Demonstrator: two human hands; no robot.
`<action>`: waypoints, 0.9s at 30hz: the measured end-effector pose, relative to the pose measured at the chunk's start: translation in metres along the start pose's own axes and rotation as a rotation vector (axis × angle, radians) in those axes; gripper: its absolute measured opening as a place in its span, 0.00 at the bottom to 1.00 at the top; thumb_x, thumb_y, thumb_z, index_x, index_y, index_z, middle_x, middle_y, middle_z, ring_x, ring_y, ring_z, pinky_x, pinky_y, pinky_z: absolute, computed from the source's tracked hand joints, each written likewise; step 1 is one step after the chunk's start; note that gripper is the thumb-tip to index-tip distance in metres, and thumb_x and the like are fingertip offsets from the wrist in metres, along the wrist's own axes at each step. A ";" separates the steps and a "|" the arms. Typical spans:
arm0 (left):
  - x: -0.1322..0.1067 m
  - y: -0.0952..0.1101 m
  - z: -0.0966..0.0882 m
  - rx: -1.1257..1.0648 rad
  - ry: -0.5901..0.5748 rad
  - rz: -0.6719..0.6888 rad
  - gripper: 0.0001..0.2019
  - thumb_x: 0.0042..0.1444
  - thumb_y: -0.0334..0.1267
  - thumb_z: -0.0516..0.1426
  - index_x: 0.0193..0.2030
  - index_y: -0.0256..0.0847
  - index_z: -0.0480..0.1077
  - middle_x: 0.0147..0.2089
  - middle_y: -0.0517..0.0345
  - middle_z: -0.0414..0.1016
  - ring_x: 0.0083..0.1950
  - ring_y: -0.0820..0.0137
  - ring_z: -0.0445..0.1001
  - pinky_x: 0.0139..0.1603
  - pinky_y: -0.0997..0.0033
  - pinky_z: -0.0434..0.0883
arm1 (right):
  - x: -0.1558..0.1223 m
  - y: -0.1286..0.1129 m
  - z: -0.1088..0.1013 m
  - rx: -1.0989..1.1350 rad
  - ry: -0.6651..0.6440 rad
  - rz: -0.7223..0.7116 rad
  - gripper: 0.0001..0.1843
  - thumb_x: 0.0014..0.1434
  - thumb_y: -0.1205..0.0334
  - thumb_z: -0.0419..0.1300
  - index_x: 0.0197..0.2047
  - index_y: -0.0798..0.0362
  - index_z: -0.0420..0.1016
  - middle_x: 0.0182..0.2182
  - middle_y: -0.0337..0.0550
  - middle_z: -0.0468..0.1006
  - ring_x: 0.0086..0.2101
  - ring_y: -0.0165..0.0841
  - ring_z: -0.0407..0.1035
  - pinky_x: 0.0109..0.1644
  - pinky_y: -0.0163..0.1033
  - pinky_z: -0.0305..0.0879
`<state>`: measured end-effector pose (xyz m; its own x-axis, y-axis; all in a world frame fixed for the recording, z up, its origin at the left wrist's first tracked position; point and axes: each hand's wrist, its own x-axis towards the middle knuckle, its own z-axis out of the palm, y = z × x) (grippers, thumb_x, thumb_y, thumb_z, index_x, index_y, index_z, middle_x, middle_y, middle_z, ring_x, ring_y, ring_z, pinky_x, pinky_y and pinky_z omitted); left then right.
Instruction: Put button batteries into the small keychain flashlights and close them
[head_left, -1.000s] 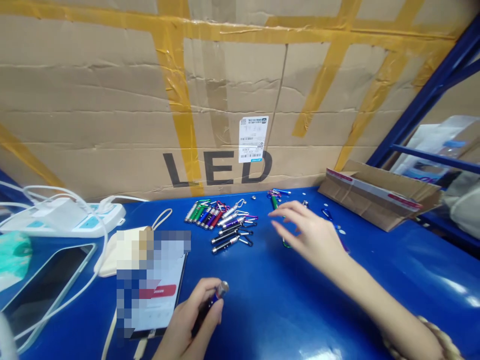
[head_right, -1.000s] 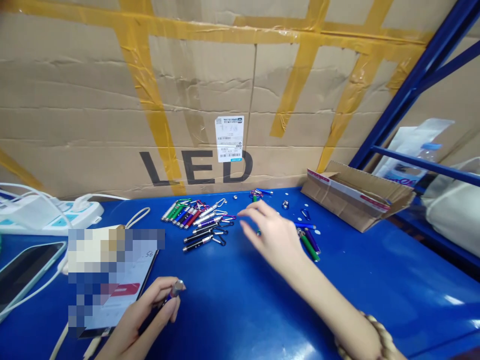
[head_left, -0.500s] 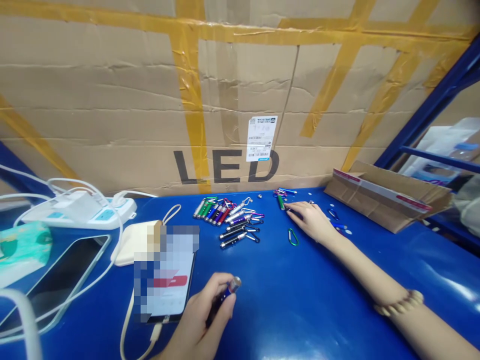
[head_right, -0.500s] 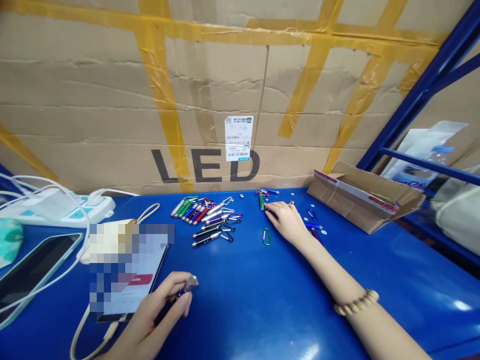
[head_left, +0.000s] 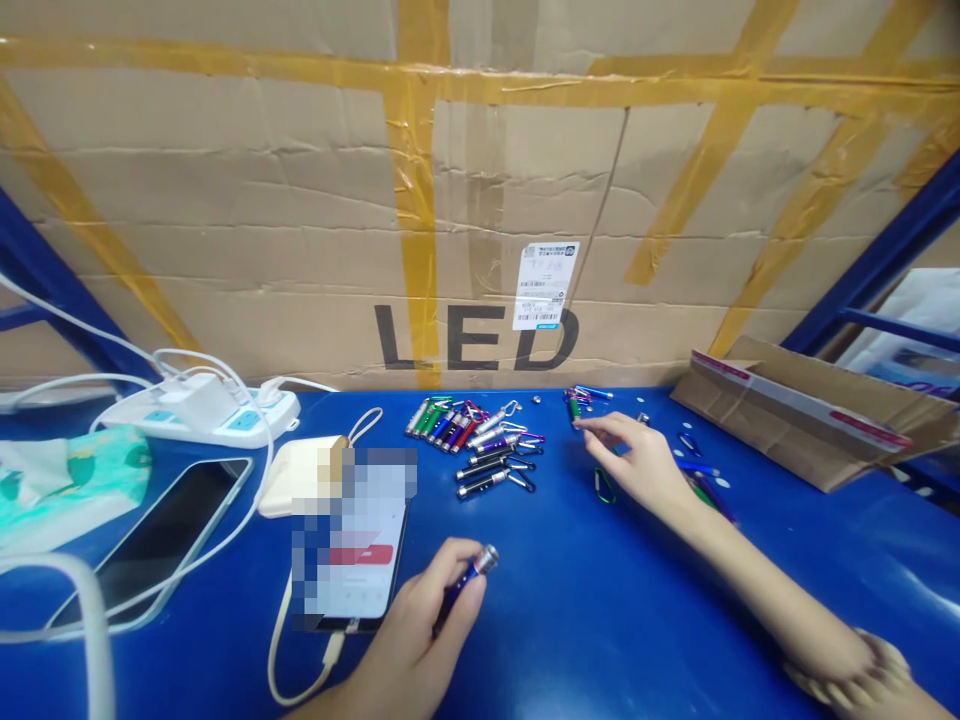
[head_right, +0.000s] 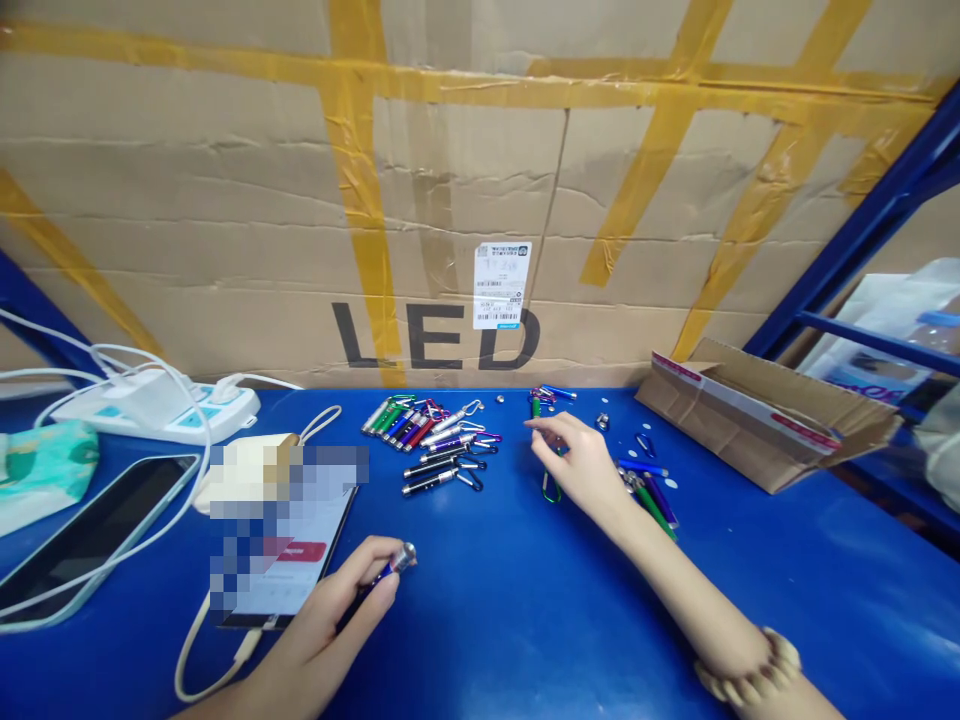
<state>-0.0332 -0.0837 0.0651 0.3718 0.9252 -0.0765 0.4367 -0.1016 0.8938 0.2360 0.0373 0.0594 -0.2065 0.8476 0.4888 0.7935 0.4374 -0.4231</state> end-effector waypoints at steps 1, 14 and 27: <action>0.000 0.000 0.000 0.003 -0.005 -0.006 0.12 0.65 0.44 0.42 0.44 0.43 0.62 0.34 0.60 0.68 0.36 0.68 0.68 0.34 0.74 0.63 | -0.001 -0.009 0.000 0.052 -0.015 -0.006 0.14 0.59 0.60 0.51 0.39 0.55 0.77 0.27 0.43 0.73 0.27 0.31 0.69 0.33 0.37 0.68; 0.001 0.000 -0.001 -0.023 -0.016 -0.057 0.13 0.65 0.47 0.42 0.44 0.43 0.62 0.36 0.59 0.69 0.40 0.67 0.68 0.33 0.74 0.62 | -0.015 -0.050 0.008 0.384 -0.301 0.123 0.15 0.54 0.57 0.57 0.39 0.57 0.78 0.24 0.42 0.77 0.23 0.30 0.67 0.27 0.34 0.67; 0.003 -0.004 0.001 -0.006 0.025 -0.042 0.12 0.64 0.44 0.44 0.47 0.44 0.63 0.40 0.57 0.73 0.38 0.67 0.71 0.31 0.75 0.64 | -0.019 -0.047 0.009 0.404 -0.253 -0.055 0.09 0.54 0.57 0.62 0.29 0.52 0.78 0.31 0.44 0.77 0.32 0.33 0.73 0.37 0.39 0.73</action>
<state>-0.0330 -0.0806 0.0607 0.3323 0.9376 -0.1027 0.4462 -0.0603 0.8929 0.1976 0.0032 0.0629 -0.4146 0.8447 0.3385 0.5023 0.5226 -0.6888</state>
